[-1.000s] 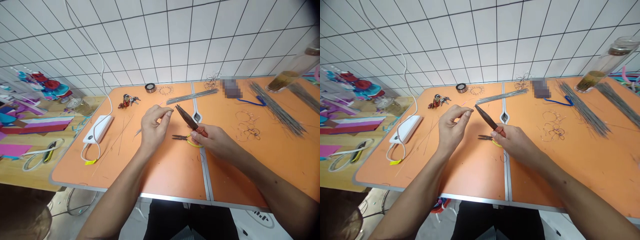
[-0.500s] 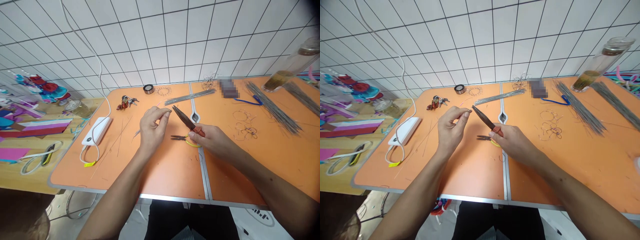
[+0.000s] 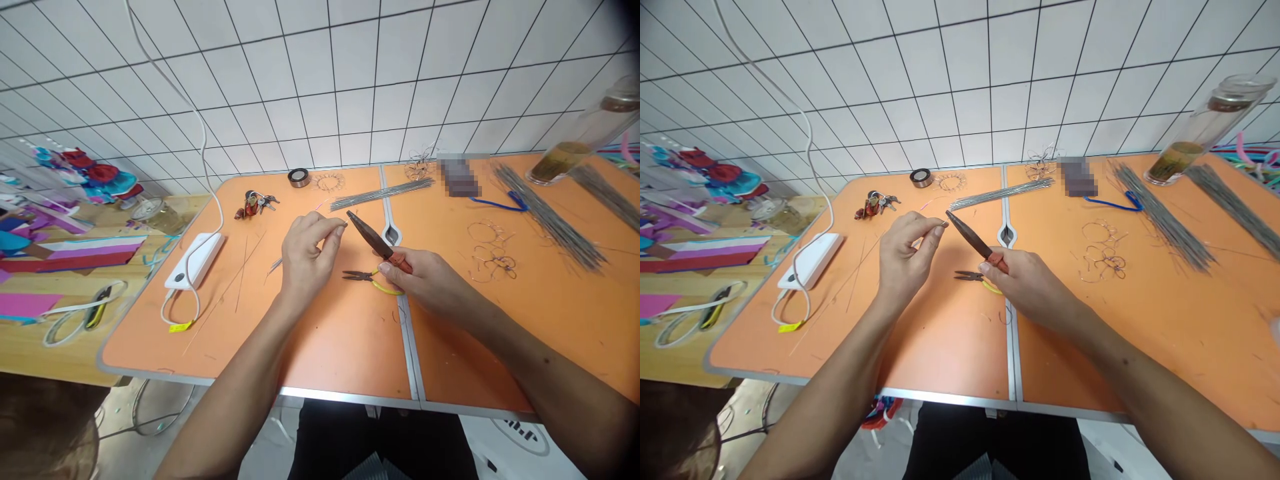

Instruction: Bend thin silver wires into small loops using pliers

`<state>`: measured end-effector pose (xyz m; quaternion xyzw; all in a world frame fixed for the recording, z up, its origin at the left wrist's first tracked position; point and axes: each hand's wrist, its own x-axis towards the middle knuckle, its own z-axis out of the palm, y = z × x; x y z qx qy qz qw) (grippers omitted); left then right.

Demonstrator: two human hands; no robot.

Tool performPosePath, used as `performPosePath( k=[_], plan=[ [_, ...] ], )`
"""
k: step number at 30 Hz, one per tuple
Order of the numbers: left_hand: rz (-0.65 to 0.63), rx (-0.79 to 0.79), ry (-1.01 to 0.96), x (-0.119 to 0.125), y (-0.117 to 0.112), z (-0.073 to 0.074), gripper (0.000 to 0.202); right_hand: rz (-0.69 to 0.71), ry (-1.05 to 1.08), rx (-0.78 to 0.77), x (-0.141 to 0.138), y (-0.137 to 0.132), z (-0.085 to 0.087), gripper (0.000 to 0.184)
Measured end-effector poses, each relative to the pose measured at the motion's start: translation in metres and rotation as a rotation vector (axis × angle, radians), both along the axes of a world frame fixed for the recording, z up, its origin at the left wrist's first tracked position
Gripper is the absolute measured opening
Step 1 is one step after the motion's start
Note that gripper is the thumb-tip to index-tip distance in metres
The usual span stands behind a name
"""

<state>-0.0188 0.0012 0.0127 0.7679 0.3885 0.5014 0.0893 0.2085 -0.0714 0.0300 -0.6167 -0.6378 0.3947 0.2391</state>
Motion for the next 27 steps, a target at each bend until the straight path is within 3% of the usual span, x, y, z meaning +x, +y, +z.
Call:
performPosePath(
  k=[7, 12, 21, 27],
  plan=[
    [0.058, 0.093, 0.076, 0.000, 0.001, -0.003, 0.020, -0.010, 0.028, 0.018, 0.003, -0.001, -0.011, 0.040],
    [0.074, 0.085, 0.072, 0.001, -0.001, -0.001, 0.021, -0.018, -0.016, 0.020, 0.000, -0.004, -0.007, 0.041],
    [-0.147, -0.453, -0.410, 0.000, 0.002, 0.005, 0.031, 0.013, -0.057, 0.061, 0.000, 0.000, 0.000, 0.037],
    [-0.265, -0.643, -0.533, -0.001, 0.007, 0.004, 0.029, -0.004, -0.094, 0.109, 0.000, -0.001, -0.003, 0.035]
  ],
)
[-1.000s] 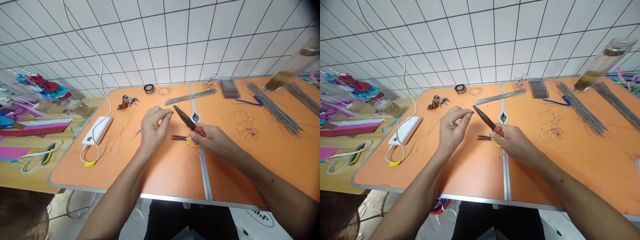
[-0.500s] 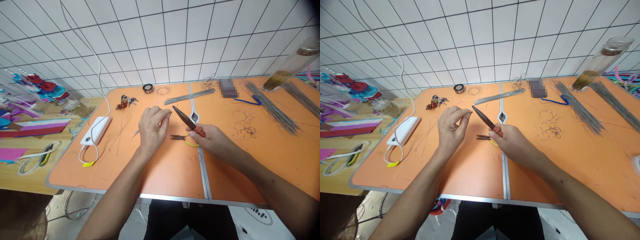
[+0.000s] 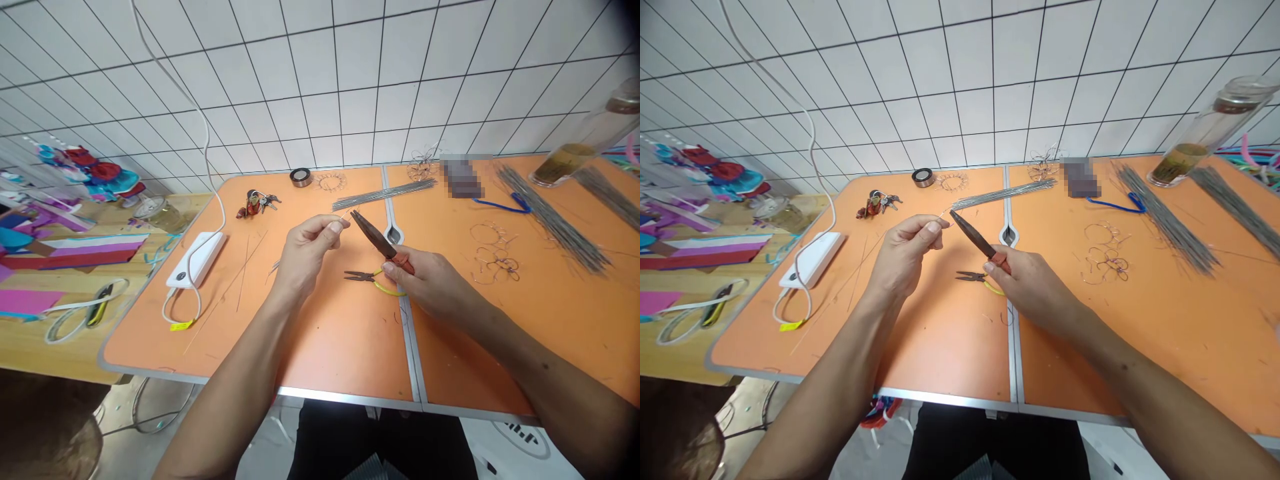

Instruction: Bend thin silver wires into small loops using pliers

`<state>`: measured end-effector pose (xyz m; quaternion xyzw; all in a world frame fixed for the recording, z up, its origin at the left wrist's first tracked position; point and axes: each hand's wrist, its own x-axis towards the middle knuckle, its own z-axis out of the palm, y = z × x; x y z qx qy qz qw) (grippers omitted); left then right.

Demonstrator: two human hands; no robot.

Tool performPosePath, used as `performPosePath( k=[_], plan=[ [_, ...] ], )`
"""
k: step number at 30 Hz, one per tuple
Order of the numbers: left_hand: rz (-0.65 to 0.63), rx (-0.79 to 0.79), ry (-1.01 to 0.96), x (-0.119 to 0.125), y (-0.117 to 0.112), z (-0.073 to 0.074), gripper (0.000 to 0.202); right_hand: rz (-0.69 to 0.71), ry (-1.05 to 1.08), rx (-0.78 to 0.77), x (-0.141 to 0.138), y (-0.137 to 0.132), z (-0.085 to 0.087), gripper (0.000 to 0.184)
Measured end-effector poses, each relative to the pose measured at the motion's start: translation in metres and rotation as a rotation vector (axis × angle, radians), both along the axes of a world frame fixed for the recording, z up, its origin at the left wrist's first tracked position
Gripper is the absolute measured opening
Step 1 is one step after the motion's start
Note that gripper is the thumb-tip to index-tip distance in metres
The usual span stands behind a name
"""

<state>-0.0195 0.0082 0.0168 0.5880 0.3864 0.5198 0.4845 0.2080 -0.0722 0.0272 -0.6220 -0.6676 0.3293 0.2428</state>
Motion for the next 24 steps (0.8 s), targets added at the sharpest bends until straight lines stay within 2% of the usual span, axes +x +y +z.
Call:
performPosePath(
  k=[6, 11, 15, 18, 21, 24],
  plan=[
    [-0.116, -0.108, -0.071, 0.001, 0.000, 0.000, 0.028, 0.017, -0.015, 0.013, 0.000, 0.000, -0.001, 0.035],
    [-0.061, -0.251, -0.191, -0.003, 0.007, -0.002, 0.032, -0.026, -0.107, 0.014, 0.010, 0.004, 0.003, 0.037],
    [-0.077, -0.381, -0.284, -0.006, 0.013, -0.003, 0.030, -0.174, -0.342, 0.013, 0.031, 0.013, 0.008, 0.035],
    [-0.106, -0.435, -0.309, -0.005, 0.014, -0.005, 0.032, -0.276, -0.578, -0.054, 0.045, 0.024, 0.003, 0.030],
    [-0.101, -0.440, -0.289, -0.002, 0.012, -0.008, 0.031, -0.306, -0.704, -0.111, 0.054, 0.033, -0.008, 0.037],
    [-0.055, -0.368, -0.198, 0.004, 0.009, -0.012, 0.026, -0.315, -0.779, -0.088, 0.059, 0.038, -0.017, 0.039]
  ],
)
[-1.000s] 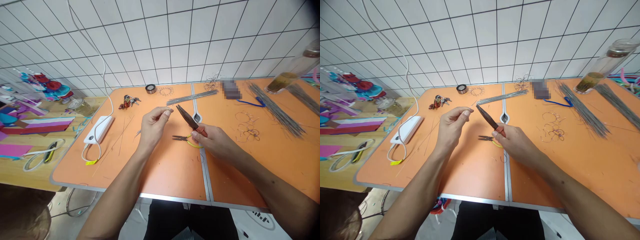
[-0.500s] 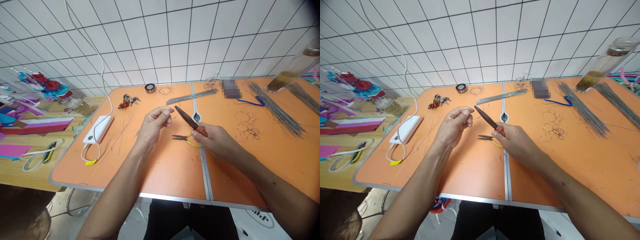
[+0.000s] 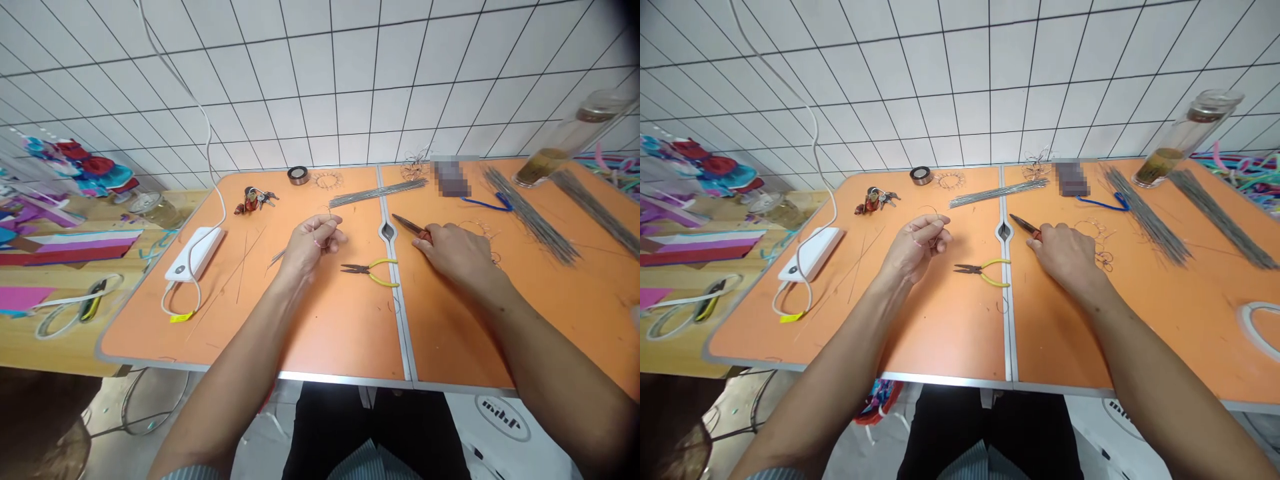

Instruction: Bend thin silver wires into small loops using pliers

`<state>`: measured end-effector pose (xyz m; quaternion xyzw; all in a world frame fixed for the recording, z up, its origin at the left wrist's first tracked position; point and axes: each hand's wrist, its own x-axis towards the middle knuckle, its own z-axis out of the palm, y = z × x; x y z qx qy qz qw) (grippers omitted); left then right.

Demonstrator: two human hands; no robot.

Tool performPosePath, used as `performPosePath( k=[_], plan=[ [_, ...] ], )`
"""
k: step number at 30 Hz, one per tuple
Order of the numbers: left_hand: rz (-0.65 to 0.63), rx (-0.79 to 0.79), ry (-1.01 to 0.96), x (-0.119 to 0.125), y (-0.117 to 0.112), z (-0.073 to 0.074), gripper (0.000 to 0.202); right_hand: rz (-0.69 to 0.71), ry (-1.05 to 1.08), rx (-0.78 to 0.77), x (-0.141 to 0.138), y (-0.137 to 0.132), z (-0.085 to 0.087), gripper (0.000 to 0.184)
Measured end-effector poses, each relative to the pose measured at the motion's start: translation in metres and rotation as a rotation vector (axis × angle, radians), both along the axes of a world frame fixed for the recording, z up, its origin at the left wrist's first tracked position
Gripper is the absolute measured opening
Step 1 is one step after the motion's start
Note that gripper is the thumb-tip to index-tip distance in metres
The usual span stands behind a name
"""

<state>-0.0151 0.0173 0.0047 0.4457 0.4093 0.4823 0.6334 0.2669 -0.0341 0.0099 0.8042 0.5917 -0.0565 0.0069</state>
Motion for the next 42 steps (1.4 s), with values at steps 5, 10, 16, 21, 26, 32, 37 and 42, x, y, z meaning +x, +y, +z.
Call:
performPosePath(
  k=[5, 10, 16, 21, 26, 32, 37, 42],
  plan=[
    [0.032, 0.148, 0.208, 0.014, -0.006, -0.009, 0.016, 0.070, 0.034, 0.244, -0.007, -0.006, 0.005, 0.034],
    [0.044, 0.304, 0.479, 0.024, -0.012, -0.022, 0.017, 0.266, 0.978, 0.298, -0.042, -0.020, 0.014, 0.039],
    [-0.004, 0.275, 0.445, 0.029, -0.018, -0.019, 0.013, 0.218, 1.317, 0.230, -0.059, -0.023, 0.004, 0.045],
    [-0.172, 0.109, 0.184, 0.024, -0.017, -0.009, 0.017, 0.173, 1.336, 0.321, -0.049, -0.016, 0.002, 0.042],
    [-0.248, 0.042, 0.114, 0.020, -0.016, -0.009, 0.023, 0.184, 1.275, 0.360, -0.043, -0.012, 0.001, 0.033],
    [-0.278, 0.010, 0.105, 0.021, -0.016, -0.010, 0.028, 0.225, 1.284, 0.328, -0.041, -0.008, -0.003, 0.034],
    [-0.284, 0.022, 0.117, 0.021, -0.016, -0.010, 0.030, 0.233, 1.243, 0.373, -0.041, -0.006, -0.010, 0.029],
    [-0.285, 0.022, 0.131, 0.022, -0.018, -0.010, 0.029, 0.284, 0.972, 0.477, -0.042, -0.007, -0.016, 0.016]
  ],
)
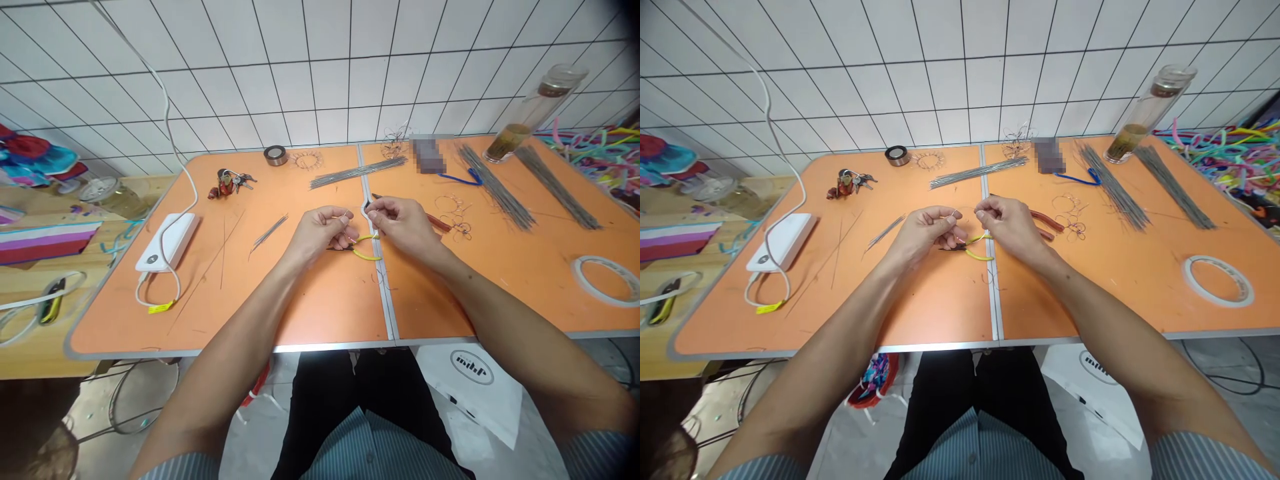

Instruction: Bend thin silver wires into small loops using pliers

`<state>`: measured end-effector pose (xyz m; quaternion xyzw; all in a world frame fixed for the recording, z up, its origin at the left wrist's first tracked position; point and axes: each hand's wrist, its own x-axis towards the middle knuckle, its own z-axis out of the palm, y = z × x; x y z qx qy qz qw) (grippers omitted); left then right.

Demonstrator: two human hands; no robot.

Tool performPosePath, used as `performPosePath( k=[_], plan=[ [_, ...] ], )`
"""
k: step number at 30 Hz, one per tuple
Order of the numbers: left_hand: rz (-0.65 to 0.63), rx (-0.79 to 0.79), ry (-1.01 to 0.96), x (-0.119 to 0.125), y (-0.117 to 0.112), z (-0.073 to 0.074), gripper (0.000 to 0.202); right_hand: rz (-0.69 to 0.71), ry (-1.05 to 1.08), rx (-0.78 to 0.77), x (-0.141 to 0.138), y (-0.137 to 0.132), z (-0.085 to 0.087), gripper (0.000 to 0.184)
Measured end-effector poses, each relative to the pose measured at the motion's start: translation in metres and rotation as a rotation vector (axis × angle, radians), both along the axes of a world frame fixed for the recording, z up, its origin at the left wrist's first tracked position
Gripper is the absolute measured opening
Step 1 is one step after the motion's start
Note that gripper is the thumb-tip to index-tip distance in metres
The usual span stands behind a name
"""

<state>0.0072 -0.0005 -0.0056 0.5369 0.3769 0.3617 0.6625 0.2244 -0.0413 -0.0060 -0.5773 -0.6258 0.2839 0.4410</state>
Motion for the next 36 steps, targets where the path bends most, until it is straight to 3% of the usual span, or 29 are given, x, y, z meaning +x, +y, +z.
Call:
performPosePath(
  k=[4, 12, 19, 28, 36],
  plan=[
    [0.012, -0.012, 0.013, 0.0030, -0.0009, -0.0015, 0.024, 0.011, -0.146, 0.060, 0.0021, -0.0019, -0.0021, 0.020],
    [0.005, -0.004, 0.016, 0.0064, -0.0015, -0.0043, 0.010, -0.024, -0.161, 0.028, 0.0014, -0.0008, -0.0046, 0.022],
    [0.117, -0.094, -0.051, 0.0060, 0.0024, -0.0055, 0.012, 0.019, 0.217, -0.156, -0.0030, 0.0001, -0.0030, 0.038],
    [0.003, -0.143, 0.000, 0.0049, 0.0034, -0.0082, 0.008, -0.041, 0.309, -0.144, -0.0007, -0.0011, -0.0018, 0.052],
    [0.073, -0.228, -0.080, 0.0094, 0.0012, -0.0097, 0.007, 0.015, 0.416, -0.210, -0.0011, -0.0003, -0.0091, 0.061]
  ],
)
